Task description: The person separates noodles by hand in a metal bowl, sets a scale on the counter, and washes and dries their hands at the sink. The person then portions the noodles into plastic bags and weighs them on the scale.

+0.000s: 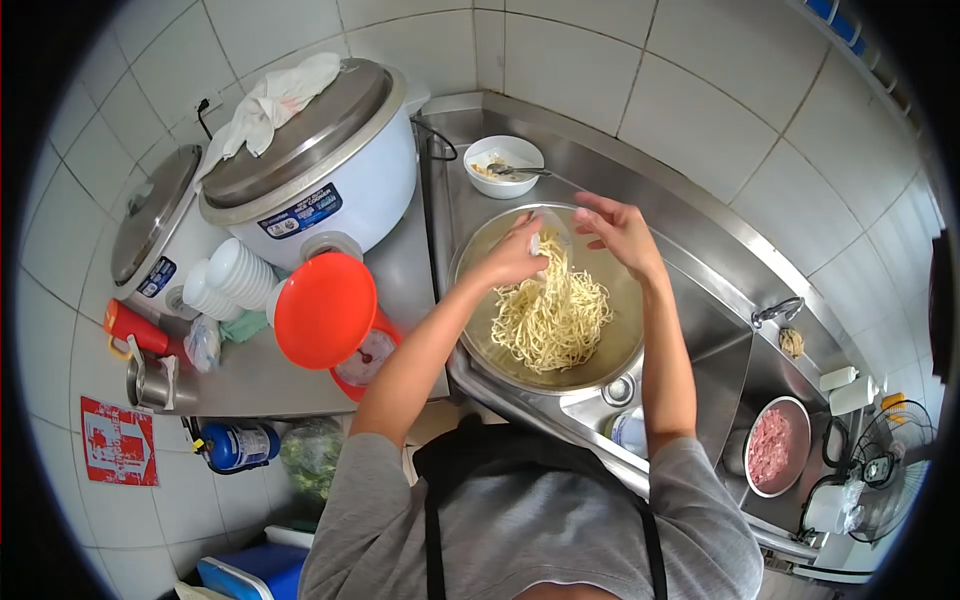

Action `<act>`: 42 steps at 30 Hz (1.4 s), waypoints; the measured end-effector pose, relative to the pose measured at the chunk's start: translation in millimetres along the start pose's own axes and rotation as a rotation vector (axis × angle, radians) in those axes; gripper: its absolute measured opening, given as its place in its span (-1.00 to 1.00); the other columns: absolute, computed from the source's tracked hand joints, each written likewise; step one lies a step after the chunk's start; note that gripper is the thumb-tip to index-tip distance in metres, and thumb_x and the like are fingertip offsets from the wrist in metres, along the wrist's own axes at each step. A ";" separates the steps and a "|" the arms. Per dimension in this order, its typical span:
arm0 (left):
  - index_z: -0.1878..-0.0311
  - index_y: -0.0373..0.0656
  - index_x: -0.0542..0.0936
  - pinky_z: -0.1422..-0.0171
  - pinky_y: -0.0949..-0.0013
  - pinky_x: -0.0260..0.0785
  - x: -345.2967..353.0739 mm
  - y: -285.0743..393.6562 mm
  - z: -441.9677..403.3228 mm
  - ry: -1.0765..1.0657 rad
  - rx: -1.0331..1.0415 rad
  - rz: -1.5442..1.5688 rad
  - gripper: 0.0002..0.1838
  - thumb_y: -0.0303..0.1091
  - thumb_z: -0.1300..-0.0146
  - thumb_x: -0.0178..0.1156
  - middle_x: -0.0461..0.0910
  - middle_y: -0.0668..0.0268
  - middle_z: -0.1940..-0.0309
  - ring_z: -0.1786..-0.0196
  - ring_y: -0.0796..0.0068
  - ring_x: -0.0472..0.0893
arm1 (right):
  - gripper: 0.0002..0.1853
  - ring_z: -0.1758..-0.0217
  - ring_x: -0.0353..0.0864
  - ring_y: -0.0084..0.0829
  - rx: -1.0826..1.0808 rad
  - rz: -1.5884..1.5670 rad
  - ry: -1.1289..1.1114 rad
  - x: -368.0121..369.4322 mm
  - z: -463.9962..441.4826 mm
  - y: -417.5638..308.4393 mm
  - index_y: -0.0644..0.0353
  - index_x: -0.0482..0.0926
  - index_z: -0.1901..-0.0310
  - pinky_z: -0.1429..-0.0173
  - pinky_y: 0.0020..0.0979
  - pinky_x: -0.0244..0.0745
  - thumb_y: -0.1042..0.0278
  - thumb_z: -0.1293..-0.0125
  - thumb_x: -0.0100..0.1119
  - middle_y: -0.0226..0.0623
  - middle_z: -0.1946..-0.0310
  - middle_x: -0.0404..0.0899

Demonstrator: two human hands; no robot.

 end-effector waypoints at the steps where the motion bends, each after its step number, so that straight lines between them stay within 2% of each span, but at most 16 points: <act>1: -0.28 -0.37 0.09 -0.23 0.42 0.16 2.3 1.9 0.1 0.011 -0.012 0.045 -0.21 -0.47 0.09 0.16 -0.06 -0.06 -0.32 -0.28 0.29 0.20 | -0.28 0.15 0.56 -0.35 -0.023 -0.054 0.108 0.3 6.0 14.8 0.45 0.20 -0.17 -0.08 -0.39 0.41 0.18 -0.08 0.25 -0.06 0.20 0.54; 4: -0.28 -0.37 0.08 -0.20 0.46 0.18 9.4 -14.6 -13.8 0.178 0.046 0.079 -0.23 -0.49 0.07 0.14 -0.03 0.00 -0.32 -0.21 0.33 0.29 | -0.07 0.07 0.50 -0.30 0.128 -0.145 0.150 52.6 32.9 80.1 0.44 0.16 -0.19 -0.15 -0.35 0.30 0.06 0.13 0.41 -0.05 0.14 0.50; 6: -0.27 -0.38 0.11 -0.19 0.45 0.21 -5.4 2.2 -15.8 0.221 0.038 0.056 -0.26 -0.53 0.05 0.11 0.01 0.01 -0.32 -0.21 0.29 0.31 | -0.10 0.07 0.48 -0.29 0.323 -0.143 0.033 71.8 37.0 59.5 0.40 0.18 -0.19 -0.08 -0.33 0.35 0.09 0.13 0.41 -0.07 0.09 0.48; 10: -0.15 -0.39 0.28 -0.30 0.29 0.11 -44.1 26.3 -17.7 0.450 0.118 -0.071 -0.40 -0.54 0.07 0.06 0.12 -0.07 -0.25 -0.25 0.02 0.23 | -0.41 0.14 0.51 -0.39 0.340 0.043 -0.198 76.3 24.5 108.2 0.36 0.36 -0.03 0.02 -0.37 0.42 0.25 0.02 0.31 -0.19 0.17 0.51; 12: -0.04 -0.32 0.39 -0.12 0.20 0.30 -66.4 42.8 -19.2 0.552 0.244 -0.370 -0.52 -0.62 0.07 0.02 0.30 0.04 -0.14 -0.07 0.00 0.41 | -0.58 0.24 0.54 -0.49 0.271 -0.010 -0.234 50.7 21.8 112.2 0.36 0.46 0.09 0.08 -0.45 0.44 0.33 -0.02 0.26 -0.26 0.29 0.55; 16: 0.03 -0.17 0.48 0.04 0.14 0.39 -116.2 99.7 -15.6 0.446 0.188 -0.681 -0.57 -0.60 0.05 -0.03 0.39 0.21 -0.06 0.10 0.04 0.51 | -0.77 0.41 0.53 -0.58 0.198 0.080 -0.187 -6.5 17.2 6.2 0.27 0.55 0.20 0.27 -0.50 0.45 0.37 -0.12 0.15 -0.35 0.42 0.58; 20: 0.08 -0.12 0.55 0.11 0.16 0.40 -140.4 125.0 -31.7 0.353 0.241 -0.883 -0.58 -0.59 0.04 -0.07 0.46 0.26 0.01 0.14 0.15 0.54 | -0.74 0.52 0.49 -0.61 0.003 0.241 -0.062 -53.0 -8.3 -107.1 0.28 0.53 0.16 0.37 -0.53 0.42 0.31 -0.15 0.12 -0.43 0.53 0.53; 24: -0.02 -0.19 0.48 0.16 0.31 0.42 -153.9 136.1 -47.5 0.153 0.223 -0.605 -0.57 -0.55 0.00 -0.06 0.49 0.14 0.06 0.24 0.30 0.58 | -0.58 0.31 0.47 -0.64 -0.242 0.500 0.002 -75.3 -16.5 -214.2 0.28 0.42 -0.05 0.12 -0.54 0.38 0.29 -0.17 0.09 -0.39 0.32 0.53; 27: -0.08 -0.29 0.40 0.18 0.44 0.41 -142.5 168.0 -30.9 -0.025 0.134 -0.210 -0.55 -0.51 -0.03 0.00 0.49 0.12 0.09 0.30 0.44 0.56 | -0.60 0.25 0.47 -0.60 -0.471 0.295 0.084 -72.0 -7.3 -253.0 0.29 0.39 -0.06 0.08 -0.52 0.38 0.35 -0.18 0.06 -0.36 0.28 0.52; 30: -0.16 -0.31 0.31 0.22 0.52 0.39 -120.6 165.7 -27.7 -0.095 0.224 0.130 -0.46 -0.53 -0.02 0.07 0.50 0.26 0.22 0.28 0.58 0.51 | -0.69 0.33 0.45 -0.62 -0.706 -0.195 0.337 -64.5 -12.9 -203.8 0.29 0.42 0.07 0.25 -0.58 0.35 0.42 -0.13 0.10 -0.37 0.38 0.50; 32: -0.18 -0.32 0.27 0.23 0.53 0.39 -100.9 169.4 -14.7 -0.150 0.243 0.361 -0.41 -0.56 0.00 0.11 0.51 0.29 0.23 0.28 0.59 0.51 | -0.75 0.29 0.45 -0.57 -0.643 -0.256 0.537 -31.1 -12.0 -126.6 0.29 0.38 0.13 0.24 -0.51 0.37 0.49 -0.12 0.07 -0.38 0.36 0.47; 33: -0.20 -0.30 0.24 0.18 0.51 0.39 -87.2 159.7 -17.4 -0.229 0.243 0.366 -0.39 -0.56 -0.01 0.14 0.46 0.27 0.12 0.23 0.58 0.50 | -0.86 0.24 0.47 -0.50 -0.427 -0.130 0.589 -7.8 -1.3 -101.7 0.30 0.38 0.26 0.21 -0.44 0.39 0.53 -0.13 0.02 -0.35 0.40 0.45; 34: -0.25 -0.29 0.16 0.14 0.50 0.38 -73.8 137.7 -21.0 -0.041 0.283 0.157 -0.32 -0.55 -0.01 0.14 0.31 0.20 -0.09 0.19 0.56 0.48 | -0.85 0.27 0.52 -0.44 -0.543 0.120 0.620 9.1 4.4 -84.3 0.30 0.41 0.26 0.24 -0.42 0.41 0.55 -0.10 0.02 -0.26 0.42 0.50; 36: -0.31 -0.24 0.06 0.14 0.48 0.36 -45.4 103.5 -15.8 -0.093 0.253 -0.119 -0.21 -0.56 0.03 0.15 0.09 0.18 -0.25 0.23 0.54 0.45 | -0.83 0.29 0.55 -0.38 -0.447 0.291 0.148 30.6 -11.6 -30.7 0.29 0.45 0.26 0.24 -0.36 0.42 0.56 -0.06 0.01 -0.17 0.39 0.54; 39: -0.35 -0.18 -0.03 0.18 0.48 0.36 -22.8 52.0 -7.7 -0.088 0.254 -0.272 -0.11 -0.60 0.10 0.14 0.00 0.18 -0.30 0.31 0.55 0.42 | -0.74 0.25 0.57 -0.34 0.020 0.984 -0.455 40.9 -19.0 -0.6 0.25 0.48 0.18 0.20 -0.30 0.43 0.55 -0.01 0.04 -0.12 0.30 0.57; 42: -0.36 -0.14 -0.03 0.21 0.47 0.36 -21.6 31.1 -1.0 -0.096 0.135 -0.077 -0.09 -0.63 0.14 0.12 -0.02 0.19 -0.32 0.37 0.57 0.38 | -0.68 0.14 0.54 -0.32 -0.215 0.317 -0.146 8.6 2.7 -36.9 0.24 0.50 0.11 0.06 -0.26 0.40 0.51 -0.01 0.08 -0.17 0.20 0.56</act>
Point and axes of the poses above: each hand's wrist, its own z-axis away from the middle knuckle, its own x-axis out of the palm, y = z × x, the point moved 5 cm from there along -z, towards the middle knuckle
